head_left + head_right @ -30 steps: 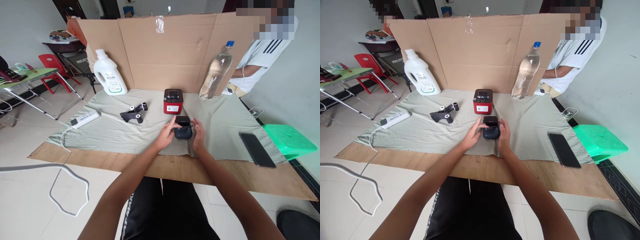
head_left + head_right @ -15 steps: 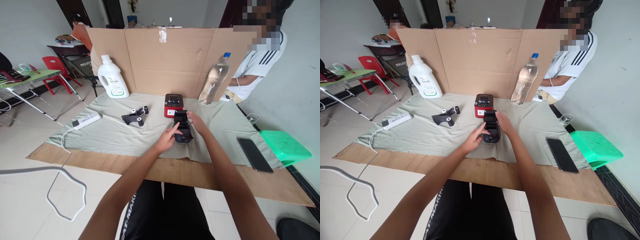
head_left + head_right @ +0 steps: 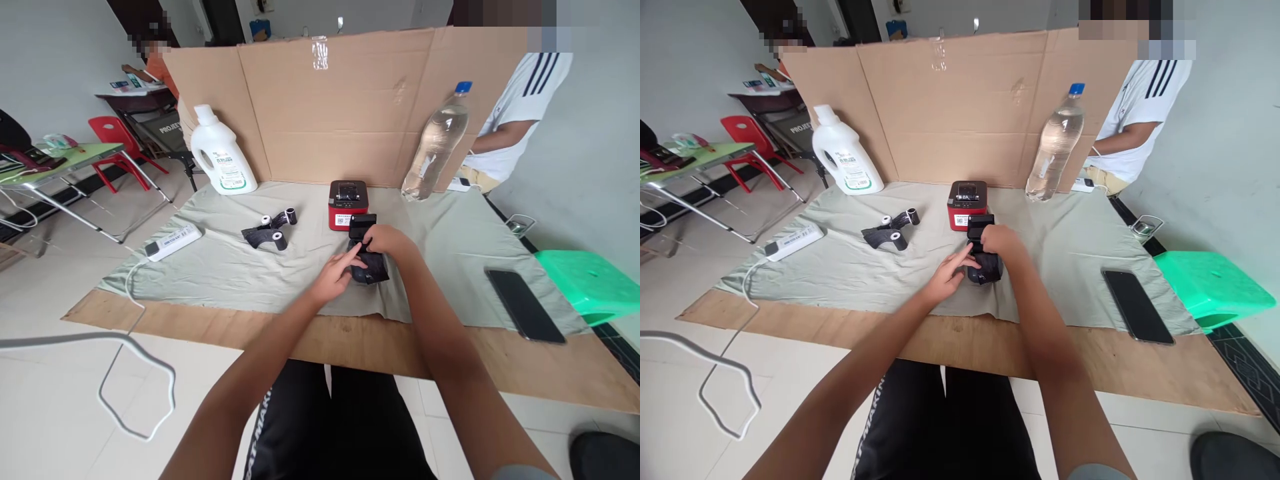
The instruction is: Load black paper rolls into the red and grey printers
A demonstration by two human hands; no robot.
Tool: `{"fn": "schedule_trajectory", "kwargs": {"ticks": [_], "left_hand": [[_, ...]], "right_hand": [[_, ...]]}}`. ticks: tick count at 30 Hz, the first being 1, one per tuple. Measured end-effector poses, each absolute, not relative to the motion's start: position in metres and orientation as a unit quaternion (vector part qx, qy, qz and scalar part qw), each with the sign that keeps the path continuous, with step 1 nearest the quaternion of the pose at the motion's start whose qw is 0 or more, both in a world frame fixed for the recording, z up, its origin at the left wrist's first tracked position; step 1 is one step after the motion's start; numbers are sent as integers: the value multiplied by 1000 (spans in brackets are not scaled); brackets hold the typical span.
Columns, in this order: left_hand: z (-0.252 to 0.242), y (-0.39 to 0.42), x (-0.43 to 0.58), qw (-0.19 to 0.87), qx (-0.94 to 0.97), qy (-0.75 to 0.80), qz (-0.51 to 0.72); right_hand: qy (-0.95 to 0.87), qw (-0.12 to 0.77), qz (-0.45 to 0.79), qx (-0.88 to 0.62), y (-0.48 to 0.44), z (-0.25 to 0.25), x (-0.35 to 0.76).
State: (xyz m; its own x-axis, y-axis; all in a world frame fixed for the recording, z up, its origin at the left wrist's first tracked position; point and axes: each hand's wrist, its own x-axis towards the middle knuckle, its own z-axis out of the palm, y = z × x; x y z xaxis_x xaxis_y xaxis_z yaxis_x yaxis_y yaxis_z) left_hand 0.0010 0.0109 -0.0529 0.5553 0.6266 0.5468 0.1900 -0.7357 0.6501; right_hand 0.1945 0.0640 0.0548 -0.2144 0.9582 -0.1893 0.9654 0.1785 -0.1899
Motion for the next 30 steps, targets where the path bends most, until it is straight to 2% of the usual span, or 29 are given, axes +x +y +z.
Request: {"fn": "schedule_trajectory", "kwargs": {"ticks": [7, 14, 18, 22, 26, 30], "left_hand": [[-51, 13, -2, 278, 809, 243, 458], [-46, 14, -8, 274, 766, 286, 506], [-44, 17, -12, 264, 721, 348, 538], [-37, 22, -18, 290, 664, 368, 582], [-29, 23, -22, 378, 592, 357, 616], [-24, 24, -27, 393, 559, 367, 631]], "right_hand": [[751, 66, -86, 652, 51, 57, 177], [790, 56, -76, 606, 46, 73, 190], [792, -5, -94, 603, 38, 91, 203], [805, -82, -208, 550, 27, 101, 203], [833, -172, -273, 449, 26, 90, 183], [837, -251, -295, 387, 33, 72, 160]]}}
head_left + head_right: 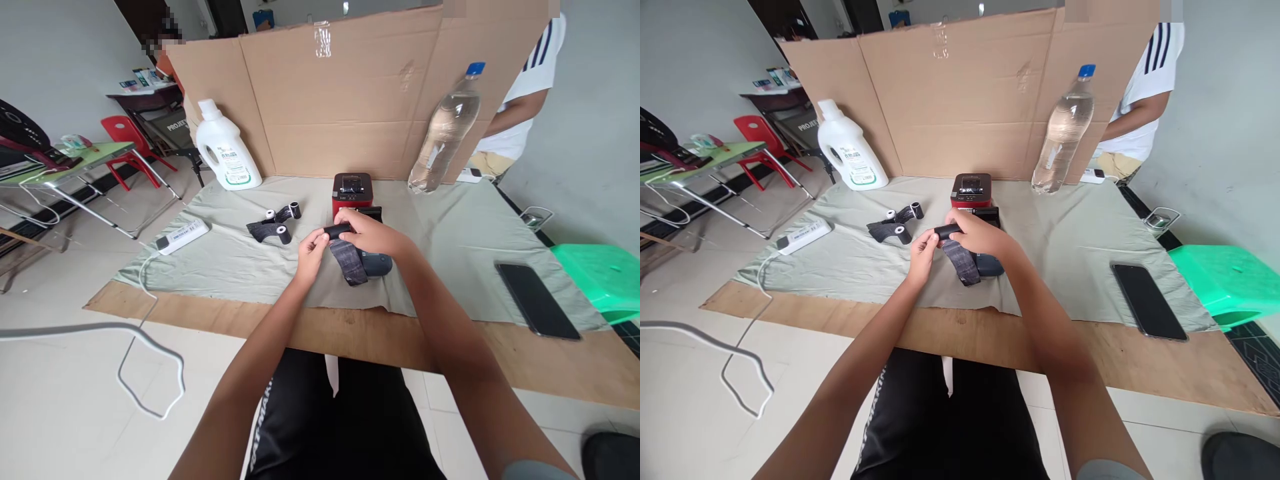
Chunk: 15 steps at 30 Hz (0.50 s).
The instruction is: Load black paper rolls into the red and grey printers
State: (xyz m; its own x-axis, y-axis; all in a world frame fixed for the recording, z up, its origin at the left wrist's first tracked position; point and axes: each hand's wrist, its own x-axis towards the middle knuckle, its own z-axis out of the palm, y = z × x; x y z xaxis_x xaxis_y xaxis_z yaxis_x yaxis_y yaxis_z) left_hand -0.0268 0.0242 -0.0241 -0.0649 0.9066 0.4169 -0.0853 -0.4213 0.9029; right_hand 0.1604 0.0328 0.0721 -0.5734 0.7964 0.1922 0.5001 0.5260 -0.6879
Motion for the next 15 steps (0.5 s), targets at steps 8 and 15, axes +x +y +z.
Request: {"fn": "schedule_trajectory", "kwargs": {"ticks": [8, 15], "left_hand": [[-33, 32, -28, 399, 568, 336, 637], [-36, 36, -27, 402, 526, 369, 653]], "right_hand": [[-667, 305, 484, -477, 41, 60, 147], [-637, 367, 512, -445, 44, 51, 137]]}}
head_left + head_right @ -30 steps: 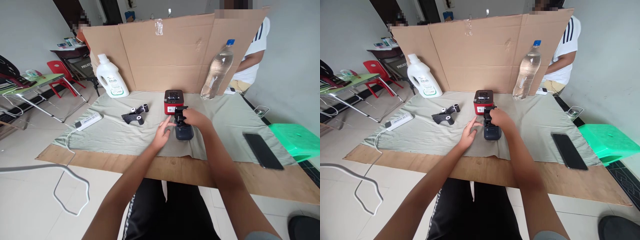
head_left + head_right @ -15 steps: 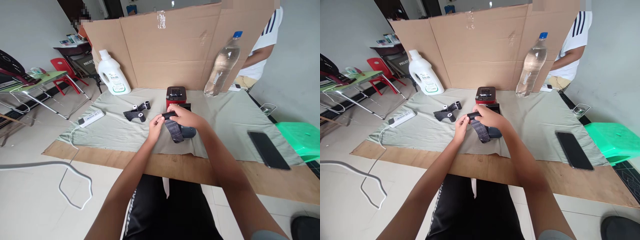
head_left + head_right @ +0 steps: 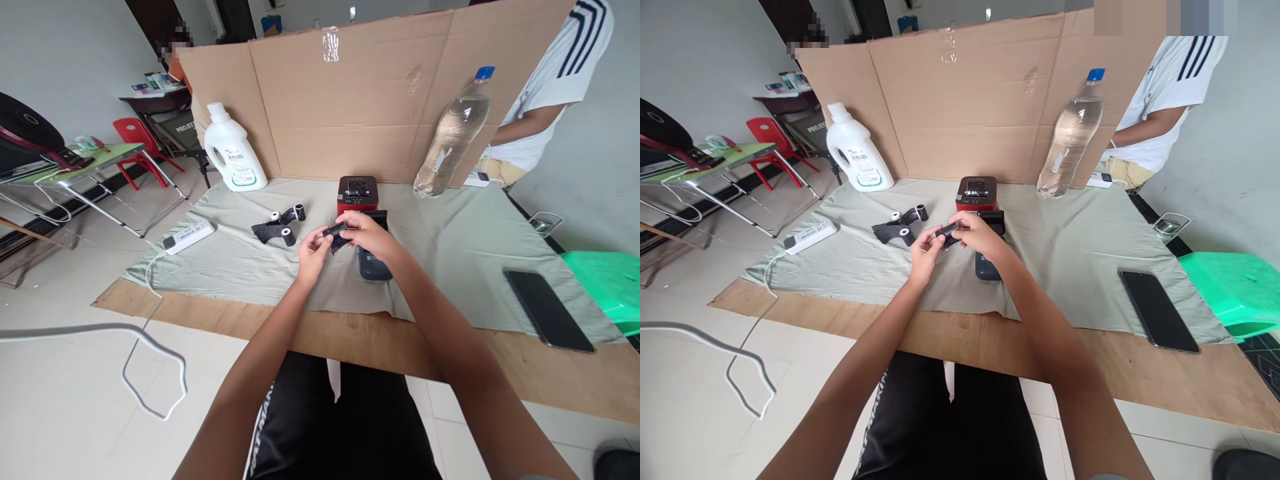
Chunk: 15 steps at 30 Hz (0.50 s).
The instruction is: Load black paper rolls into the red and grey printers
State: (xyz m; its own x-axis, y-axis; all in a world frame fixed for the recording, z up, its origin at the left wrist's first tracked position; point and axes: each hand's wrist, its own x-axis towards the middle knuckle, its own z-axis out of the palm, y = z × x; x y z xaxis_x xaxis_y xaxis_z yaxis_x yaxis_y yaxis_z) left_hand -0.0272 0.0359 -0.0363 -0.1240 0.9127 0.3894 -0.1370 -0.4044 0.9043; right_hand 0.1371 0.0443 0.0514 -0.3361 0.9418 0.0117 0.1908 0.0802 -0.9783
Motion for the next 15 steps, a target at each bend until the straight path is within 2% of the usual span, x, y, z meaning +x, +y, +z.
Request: {"fn": "schedule_trajectory", "kwargs": {"ticks": [5, 9, 12, 15], "left_hand": [[-31, 30, -28, 361, 546, 362, 664], [-25, 25, -29, 394, 567, 328, 645], [-25, 24, -30, 435, 593, 298, 608], [-27, 27, -33, 432, 629, 292, 576]], "right_hand": [[-564, 391, 559, -465, 45, 47, 132], [-541, 410, 606, -415, 48, 47, 140], [-537, 380, 633, -408, 48, 51, 150], [-540, 340, 639, -430, 45, 59, 160]]}}
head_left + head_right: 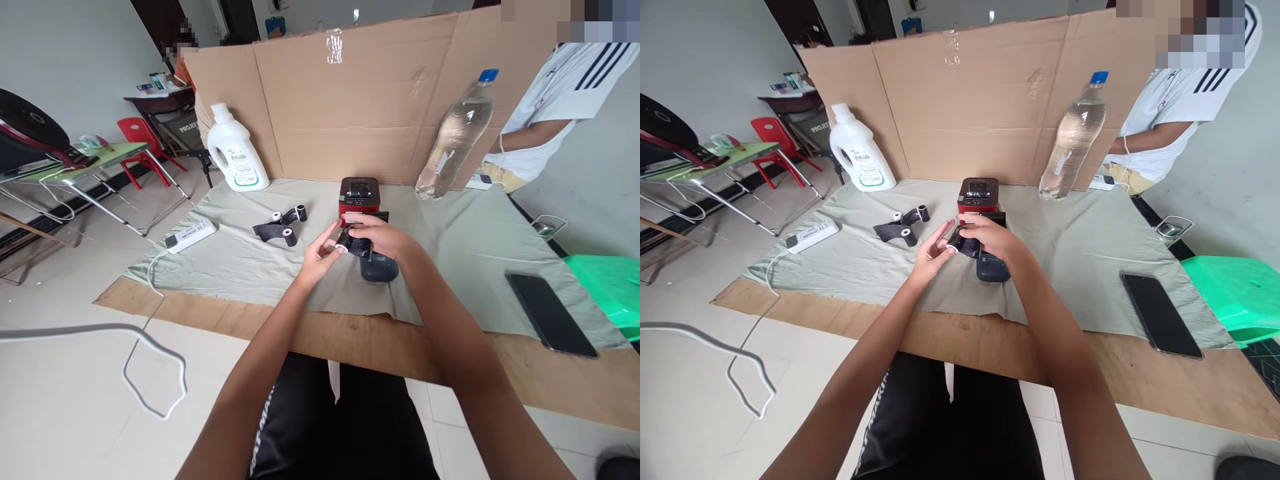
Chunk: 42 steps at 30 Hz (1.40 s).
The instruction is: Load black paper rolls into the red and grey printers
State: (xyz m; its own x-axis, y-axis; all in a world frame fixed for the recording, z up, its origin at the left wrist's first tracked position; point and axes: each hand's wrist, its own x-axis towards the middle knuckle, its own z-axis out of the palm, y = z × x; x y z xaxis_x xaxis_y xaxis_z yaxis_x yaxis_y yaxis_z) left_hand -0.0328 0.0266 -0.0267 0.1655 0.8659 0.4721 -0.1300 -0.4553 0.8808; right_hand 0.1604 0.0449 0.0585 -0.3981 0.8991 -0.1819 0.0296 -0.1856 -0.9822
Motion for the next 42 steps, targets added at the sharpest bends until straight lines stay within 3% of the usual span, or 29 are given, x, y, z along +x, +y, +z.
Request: {"fn": "schedule_trajectory", "kwargs": {"ticks": [6, 15, 23, 26, 33, 37, 42], "left_hand": [[-29, 31, -40, 364, 699, 294, 541], [-30, 35, -38, 281, 694, 333, 574], [-33, 32, -38, 195, 707, 372, 569], [-34, 32, -40, 187, 703, 382, 570], [-29, 28, -36, 268, 621, 405, 615], [-32, 32, -29, 380, 524, 389, 655], [-34, 36, -25, 445, 468, 393, 655]], "right_hand": [[-604, 277, 607, -436, 39, 73, 170], [-673, 264, 390, -570, 47, 59, 164], [-688, 321, 435, -484, 39, 65, 152], [-730, 302, 418, -449, 33, 71, 146], [-795, 278, 363, -399, 30, 75, 146], [-837, 318, 281, -346, 33, 61, 140], [-829, 356, 233, -363, 39, 41, 132]]}}
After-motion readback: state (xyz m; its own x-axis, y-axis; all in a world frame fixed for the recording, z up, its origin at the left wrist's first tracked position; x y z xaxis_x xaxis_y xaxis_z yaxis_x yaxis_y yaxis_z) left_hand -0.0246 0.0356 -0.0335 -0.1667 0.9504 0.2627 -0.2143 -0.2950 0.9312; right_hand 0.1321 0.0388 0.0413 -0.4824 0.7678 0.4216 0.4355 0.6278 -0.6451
